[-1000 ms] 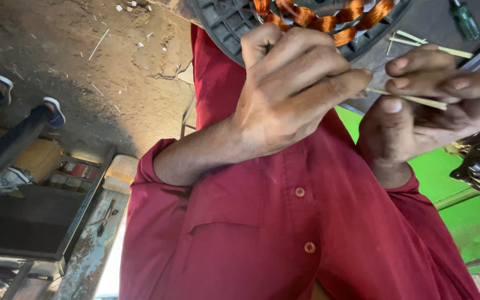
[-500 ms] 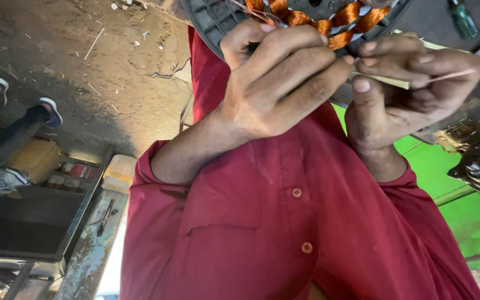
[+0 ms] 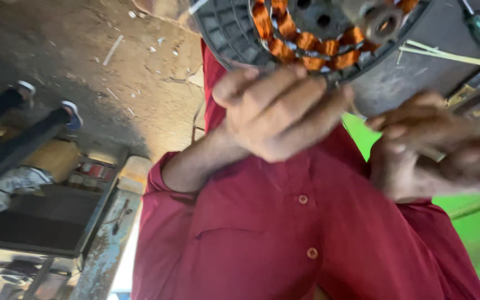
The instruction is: The person works on a motor stator, tying and securing copper windings with white string, then trimming excess string and wire with shears. The person uses a wooden stick to adjust the windings and continues to secure the connections.
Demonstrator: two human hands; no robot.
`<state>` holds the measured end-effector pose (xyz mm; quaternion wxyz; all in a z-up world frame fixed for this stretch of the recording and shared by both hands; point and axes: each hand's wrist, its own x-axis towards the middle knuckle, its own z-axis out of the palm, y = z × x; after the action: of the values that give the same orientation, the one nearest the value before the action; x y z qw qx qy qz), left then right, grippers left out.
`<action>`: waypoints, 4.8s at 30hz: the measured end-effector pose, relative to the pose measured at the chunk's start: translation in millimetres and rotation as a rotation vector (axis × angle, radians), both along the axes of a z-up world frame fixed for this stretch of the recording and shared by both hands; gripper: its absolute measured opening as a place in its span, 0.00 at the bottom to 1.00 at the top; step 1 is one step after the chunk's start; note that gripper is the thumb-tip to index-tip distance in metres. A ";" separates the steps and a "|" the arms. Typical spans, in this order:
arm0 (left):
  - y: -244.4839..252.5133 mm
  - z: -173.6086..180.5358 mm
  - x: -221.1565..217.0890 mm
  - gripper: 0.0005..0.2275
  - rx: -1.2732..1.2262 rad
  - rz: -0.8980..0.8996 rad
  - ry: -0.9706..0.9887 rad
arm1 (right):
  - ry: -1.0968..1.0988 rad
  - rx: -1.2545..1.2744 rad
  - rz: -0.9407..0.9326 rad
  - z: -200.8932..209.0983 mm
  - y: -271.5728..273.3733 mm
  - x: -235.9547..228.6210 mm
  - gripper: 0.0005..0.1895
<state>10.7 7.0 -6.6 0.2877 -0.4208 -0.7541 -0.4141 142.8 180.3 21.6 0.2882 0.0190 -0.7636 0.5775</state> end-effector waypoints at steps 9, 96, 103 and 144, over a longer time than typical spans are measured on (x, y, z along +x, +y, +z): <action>-10.9 5.7 -8.2 0.10 0.038 -0.048 -0.099 | 0.426 0.398 -0.228 -6.4 -38.5 -30.7 0.22; 13.5 34.3 28.3 0.09 -0.023 -0.513 -0.706 | -0.229 -0.884 -0.165 -31.8 5.4 48.2 0.22; 13.8 33.5 27.1 0.09 0.011 -0.527 -0.713 | -0.151 -0.907 -0.035 -46.0 12.3 53.1 0.19; 3.4 26.1 5.8 0.07 -0.118 -0.449 -0.344 | -0.057 -0.027 -0.035 -42.5 33.5 31.7 0.22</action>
<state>16.5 10.5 19.5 0.0316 -0.5167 -0.7028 -0.4880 174.5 213.8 -20.9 0.2765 -0.0148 -0.7640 0.5827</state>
